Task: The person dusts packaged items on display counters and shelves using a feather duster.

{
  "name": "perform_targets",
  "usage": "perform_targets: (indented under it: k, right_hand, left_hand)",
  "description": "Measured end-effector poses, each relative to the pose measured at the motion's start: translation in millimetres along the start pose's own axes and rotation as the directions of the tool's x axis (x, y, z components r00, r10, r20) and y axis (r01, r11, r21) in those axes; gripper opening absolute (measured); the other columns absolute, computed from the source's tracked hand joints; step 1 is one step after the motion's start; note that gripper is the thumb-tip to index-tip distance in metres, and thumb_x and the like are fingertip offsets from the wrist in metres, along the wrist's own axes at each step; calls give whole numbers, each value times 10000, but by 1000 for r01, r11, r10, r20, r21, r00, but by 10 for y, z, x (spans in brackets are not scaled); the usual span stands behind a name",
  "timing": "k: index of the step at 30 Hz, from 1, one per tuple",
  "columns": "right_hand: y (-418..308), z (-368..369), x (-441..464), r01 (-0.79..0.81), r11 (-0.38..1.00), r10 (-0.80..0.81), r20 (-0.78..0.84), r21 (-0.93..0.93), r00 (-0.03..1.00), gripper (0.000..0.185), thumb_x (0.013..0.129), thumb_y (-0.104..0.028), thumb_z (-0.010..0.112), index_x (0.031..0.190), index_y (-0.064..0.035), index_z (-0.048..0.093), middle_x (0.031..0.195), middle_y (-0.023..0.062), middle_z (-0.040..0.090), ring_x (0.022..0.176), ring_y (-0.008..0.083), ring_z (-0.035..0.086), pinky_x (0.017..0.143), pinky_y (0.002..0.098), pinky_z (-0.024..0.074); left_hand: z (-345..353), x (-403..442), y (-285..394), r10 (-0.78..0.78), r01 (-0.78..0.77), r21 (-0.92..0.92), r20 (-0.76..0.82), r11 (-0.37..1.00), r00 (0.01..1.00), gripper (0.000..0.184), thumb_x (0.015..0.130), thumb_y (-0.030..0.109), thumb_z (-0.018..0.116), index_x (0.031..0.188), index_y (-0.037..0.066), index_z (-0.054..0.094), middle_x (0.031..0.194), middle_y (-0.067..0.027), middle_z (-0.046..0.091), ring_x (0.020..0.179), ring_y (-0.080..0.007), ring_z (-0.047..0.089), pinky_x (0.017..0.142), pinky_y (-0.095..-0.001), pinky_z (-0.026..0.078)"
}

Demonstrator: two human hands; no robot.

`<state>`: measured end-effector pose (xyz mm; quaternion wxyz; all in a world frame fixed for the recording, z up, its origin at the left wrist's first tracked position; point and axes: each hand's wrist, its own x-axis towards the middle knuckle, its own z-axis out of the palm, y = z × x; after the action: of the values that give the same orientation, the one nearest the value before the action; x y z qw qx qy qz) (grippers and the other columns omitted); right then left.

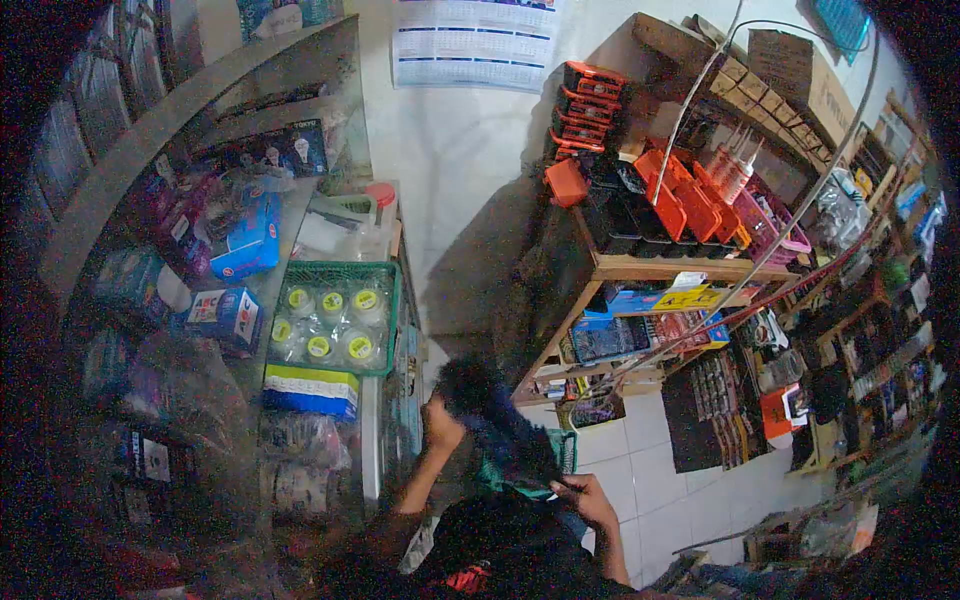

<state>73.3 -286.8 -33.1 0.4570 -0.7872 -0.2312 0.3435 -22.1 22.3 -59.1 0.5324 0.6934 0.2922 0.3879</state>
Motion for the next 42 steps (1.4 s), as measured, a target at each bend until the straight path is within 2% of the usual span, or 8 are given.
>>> perform_targets:
  k: [9,12,15,16,20,33,38,42]
  right_hand:
    - [-276,-78,-110,-59,973,61,-2,221,998,222,893,-204,669,737,-48,648,653,-73,518,592,45,409,520,248,308]
    - [-198,-20,-93,-91,955,149,-193,281,970,214,878,-196,688,732,-45,648,648,-73,518,575,42,404,503,250,296]
    - [-49,-166,-89,-18,990,13,35,142,999,220,875,-198,697,737,-33,650,644,-72,522,578,40,407,503,246,291]
    - [-5,-122,-92,-51,987,59,-49,155,997,224,877,-201,696,740,-29,651,642,-73,519,578,40,407,504,245,290]
    - [66,126,-77,-55,992,89,-314,116,945,239,883,-208,691,734,-26,651,627,-81,495,579,39,398,503,243,281]
    - [-137,-6,-104,-48,978,56,-34,204,998,286,885,-202,691,656,-68,584,615,-81,462,567,33,374,501,247,276]
    - [-235,-3,-104,-90,983,103,-80,160,991,300,890,-205,687,649,-69,573,609,-83,450,558,36,372,501,250,275]
    - [-8,-53,-51,-35,984,25,55,174,998,286,895,-197,678,661,-54,596,604,-83,444,556,39,372,497,253,274]
  left_hand:
    - [-40,14,72,-33,25,153,52,988,998,400,719,141,781,1082,32,653,1067,-103,681,1011,-215,629,943,-336,461]
    - [23,36,24,130,-130,51,12,990,991,362,695,90,778,1028,19,655,1012,-154,684,940,-285,654,840,-374,496]
    - [38,8,-86,108,-109,73,17,991,994,326,698,83,768,1000,17,667,996,-153,687,931,-287,656,826,-374,496]
    - [34,-43,-116,68,-61,-142,41,988,997,314,697,87,764,987,7,672,989,-158,687,916,-286,658,825,-361,495]
    - [52,18,140,131,-131,24,5,991,991,290,695,92,773,953,13,668,963,-154,692,874,-255,665,801,-362,504]
    - [10,3,185,205,-205,85,6,975,979,365,669,109,777,929,40,530,786,-111,631,754,-249,646,702,-347,490]
    - [4,-33,235,5,-6,33,44,999,999,328,693,101,749,929,20,535,878,-170,643,836,-308,649,736,-381,495]
    - [75,-113,-317,75,-67,140,-56,988,996,324,711,118,770,928,22,549,918,-169,657,844,-299,651,763,-377,502]
